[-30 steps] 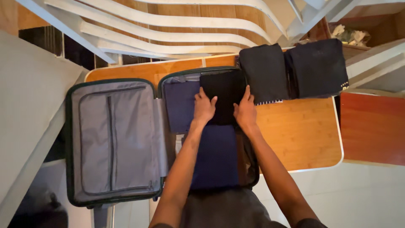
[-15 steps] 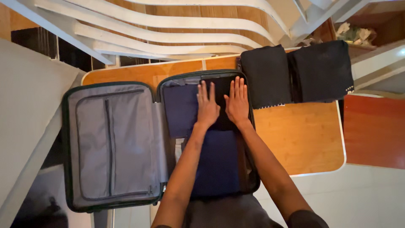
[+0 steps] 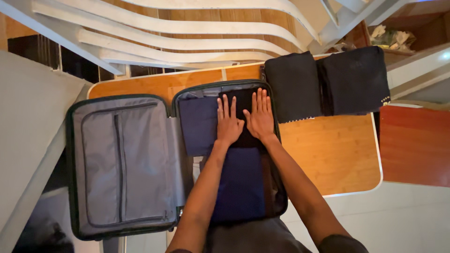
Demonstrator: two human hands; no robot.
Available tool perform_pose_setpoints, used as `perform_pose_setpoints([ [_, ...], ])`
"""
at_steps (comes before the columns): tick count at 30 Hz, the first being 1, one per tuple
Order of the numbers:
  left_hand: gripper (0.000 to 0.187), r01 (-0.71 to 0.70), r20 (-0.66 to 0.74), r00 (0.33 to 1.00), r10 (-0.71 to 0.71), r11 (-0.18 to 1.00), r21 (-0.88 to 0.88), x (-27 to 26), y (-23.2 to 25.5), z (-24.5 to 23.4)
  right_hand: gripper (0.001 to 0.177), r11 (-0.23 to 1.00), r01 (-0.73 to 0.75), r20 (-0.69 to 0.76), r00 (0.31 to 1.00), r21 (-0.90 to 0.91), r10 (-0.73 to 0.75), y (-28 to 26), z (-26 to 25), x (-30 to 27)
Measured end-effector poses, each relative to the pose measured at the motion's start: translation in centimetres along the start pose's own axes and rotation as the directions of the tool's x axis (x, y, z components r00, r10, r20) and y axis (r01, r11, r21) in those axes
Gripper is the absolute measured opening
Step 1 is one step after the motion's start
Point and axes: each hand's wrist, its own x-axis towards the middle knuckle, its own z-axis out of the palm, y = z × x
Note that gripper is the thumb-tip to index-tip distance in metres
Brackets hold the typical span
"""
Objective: The person packs a suitcase by placing folded clothes into the main compartment and then closing the interior divider.
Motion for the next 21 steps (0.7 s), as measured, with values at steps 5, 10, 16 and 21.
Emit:
perform_pose_setpoints([
  [5,0.079,0.091,0.179,0.982,-0.059,0.980,-0.175,0.1,0.5,-4.7,0.073,1.000,0.005,-0.025,1.000,0.008,-0.005,-0.1,0.0,0.0],
  [10,0.053,0.204,0.087,0.977,-0.193,0.967,-0.152,-5.4,2.9,-11.3,0.049,0.933,-0.043,-0.052,0.996,0.357,0.066,-0.9,-2.8,-4.3],
  [16,0.069,0.344,-0.014,0.938,-0.347,0.932,-0.111,-15.7,5.0,-15.4,0.038,0.587,-0.422,0.058,0.841,0.691,0.537,-5.6,-9.7,-14.1],
  [21,0.075,0.494,0.119,0.869,-0.481,0.860,-0.131,-20.8,4.9,-15.7,0.055,0.667,-0.556,0.125,0.806,0.496,0.579,-7.5,-11.4,-19.9],
])
